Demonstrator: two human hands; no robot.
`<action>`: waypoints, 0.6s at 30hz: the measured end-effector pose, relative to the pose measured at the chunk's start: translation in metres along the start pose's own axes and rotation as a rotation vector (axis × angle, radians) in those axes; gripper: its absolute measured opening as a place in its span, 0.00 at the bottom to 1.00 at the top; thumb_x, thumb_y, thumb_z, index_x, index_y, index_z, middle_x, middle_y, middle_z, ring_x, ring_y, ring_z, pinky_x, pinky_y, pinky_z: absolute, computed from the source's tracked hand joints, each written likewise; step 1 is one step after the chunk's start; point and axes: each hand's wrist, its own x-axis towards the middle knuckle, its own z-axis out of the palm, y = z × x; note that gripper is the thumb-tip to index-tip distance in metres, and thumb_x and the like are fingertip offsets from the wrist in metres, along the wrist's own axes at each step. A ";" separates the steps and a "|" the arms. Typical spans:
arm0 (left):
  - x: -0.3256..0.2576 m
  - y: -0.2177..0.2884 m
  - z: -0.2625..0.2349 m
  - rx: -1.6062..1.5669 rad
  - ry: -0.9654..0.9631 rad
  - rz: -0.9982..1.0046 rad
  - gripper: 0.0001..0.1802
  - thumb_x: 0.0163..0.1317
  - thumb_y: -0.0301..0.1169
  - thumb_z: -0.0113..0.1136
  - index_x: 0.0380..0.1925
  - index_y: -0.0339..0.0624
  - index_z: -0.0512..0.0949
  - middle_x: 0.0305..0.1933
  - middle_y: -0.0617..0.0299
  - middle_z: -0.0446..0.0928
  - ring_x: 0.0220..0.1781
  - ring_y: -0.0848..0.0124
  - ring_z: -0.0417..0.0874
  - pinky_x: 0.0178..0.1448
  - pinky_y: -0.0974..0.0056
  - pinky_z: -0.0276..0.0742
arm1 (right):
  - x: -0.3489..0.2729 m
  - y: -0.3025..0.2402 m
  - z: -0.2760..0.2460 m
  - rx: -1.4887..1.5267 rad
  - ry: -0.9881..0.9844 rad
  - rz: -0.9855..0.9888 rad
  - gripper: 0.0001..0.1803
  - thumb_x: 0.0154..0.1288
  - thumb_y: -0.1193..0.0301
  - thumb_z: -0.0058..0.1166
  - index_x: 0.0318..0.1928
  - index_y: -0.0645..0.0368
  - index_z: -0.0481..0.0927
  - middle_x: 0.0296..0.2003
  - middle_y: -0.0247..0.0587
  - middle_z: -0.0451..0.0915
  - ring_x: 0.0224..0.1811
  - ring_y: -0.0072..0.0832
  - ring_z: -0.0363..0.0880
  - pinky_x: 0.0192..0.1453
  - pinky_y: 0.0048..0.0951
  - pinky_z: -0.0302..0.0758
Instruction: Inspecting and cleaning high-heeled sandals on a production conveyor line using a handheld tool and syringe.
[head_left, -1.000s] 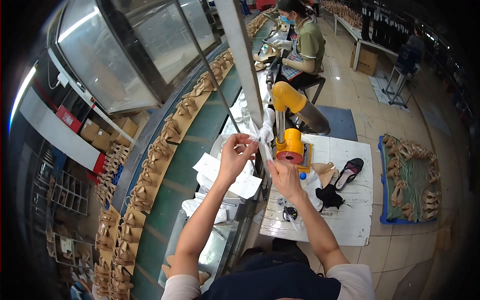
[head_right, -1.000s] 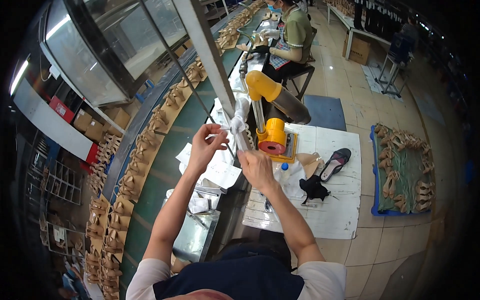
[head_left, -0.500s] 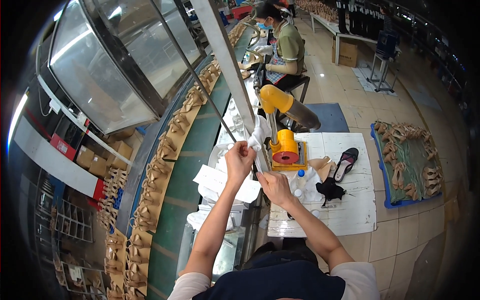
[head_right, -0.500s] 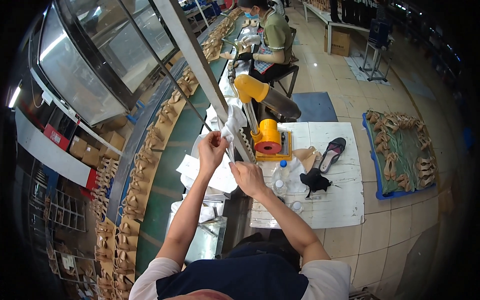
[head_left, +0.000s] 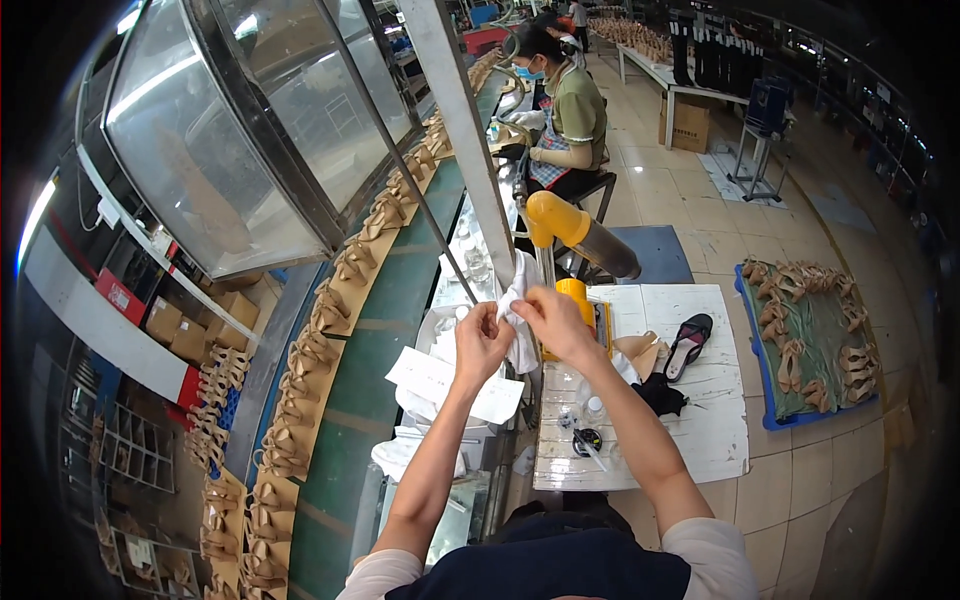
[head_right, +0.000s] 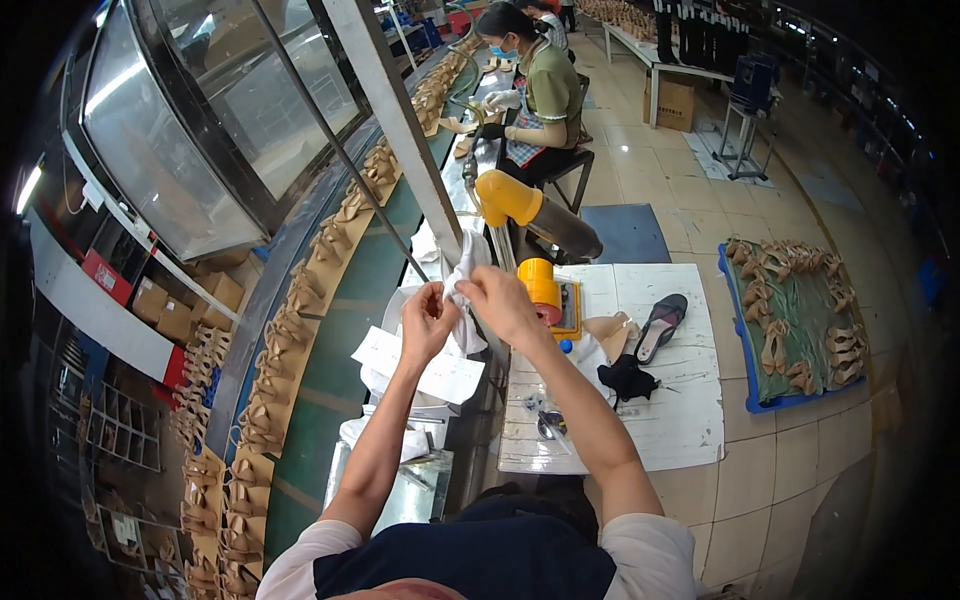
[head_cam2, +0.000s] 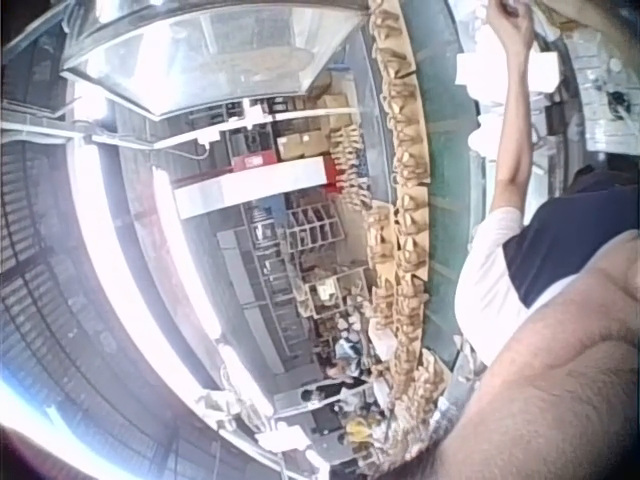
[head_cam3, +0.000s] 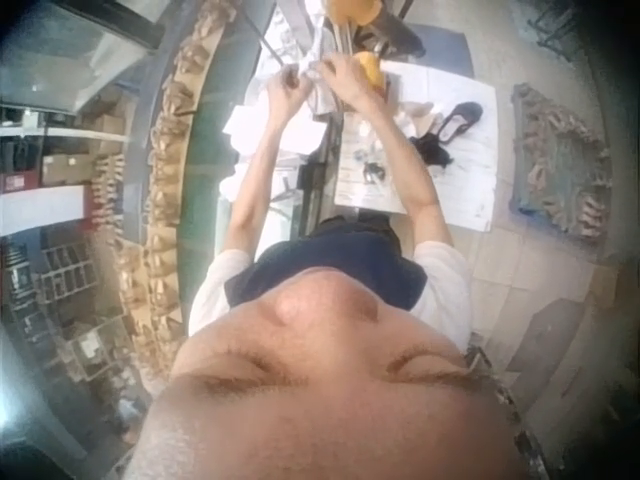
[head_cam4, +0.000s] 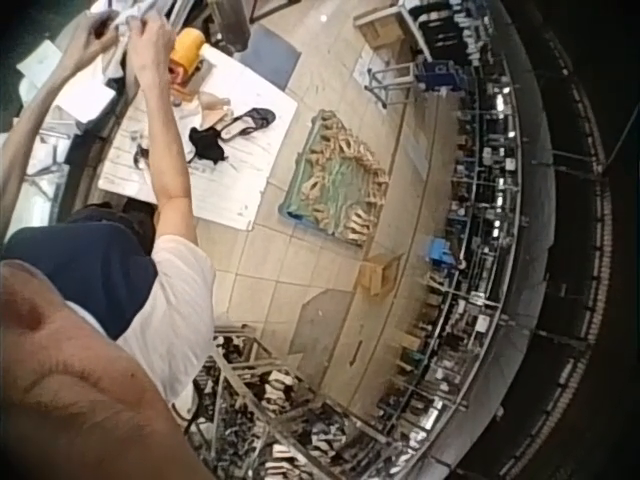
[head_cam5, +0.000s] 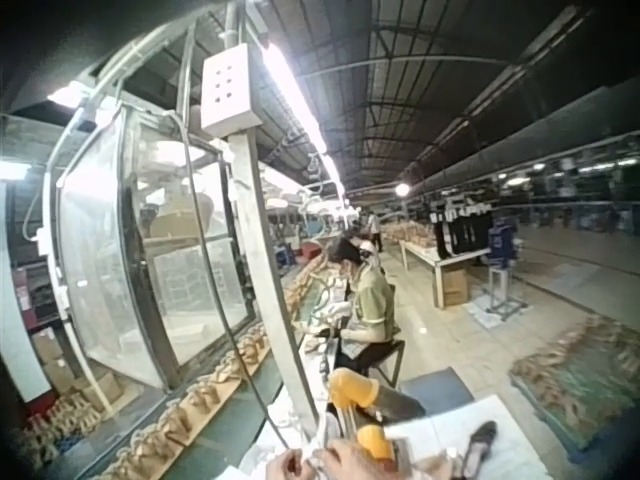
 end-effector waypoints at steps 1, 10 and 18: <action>0.000 -0.002 0.001 -0.010 0.020 0.001 0.04 0.51 0.22 0.55 0.26 0.33 0.72 0.20 0.73 0.64 0.22 0.85 0.62 0.25 0.78 0.59 | 0.004 0.003 0.004 -0.036 -0.094 -0.113 0.17 0.61 0.62 0.52 0.31 0.67 0.71 0.27 0.56 0.74 0.29 0.47 0.75 0.32 0.38 0.69; 0.010 -0.004 0.006 0.010 0.135 0.098 0.09 0.47 0.20 0.57 0.31 0.33 0.72 0.22 0.66 0.69 0.24 0.81 0.69 0.29 0.74 0.67 | -0.055 0.004 0.003 0.177 -0.036 -0.021 0.15 0.60 0.71 0.49 0.21 0.67 0.65 0.13 0.44 0.62 0.15 0.26 0.63 0.21 0.30 0.60; 0.026 -0.008 -0.013 0.216 0.037 0.485 0.13 0.45 0.17 0.54 0.34 0.34 0.71 0.33 0.51 0.71 0.30 0.58 0.77 0.33 0.62 0.74 | -0.087 -0.021 -0.005 0.502 -0.011 0.212 0.17 0.64 0.69 0.47 0.19 0.62 0.63 0.16 0.26 0.60 0.20 0.12 0.55 0.22 0.20 0.54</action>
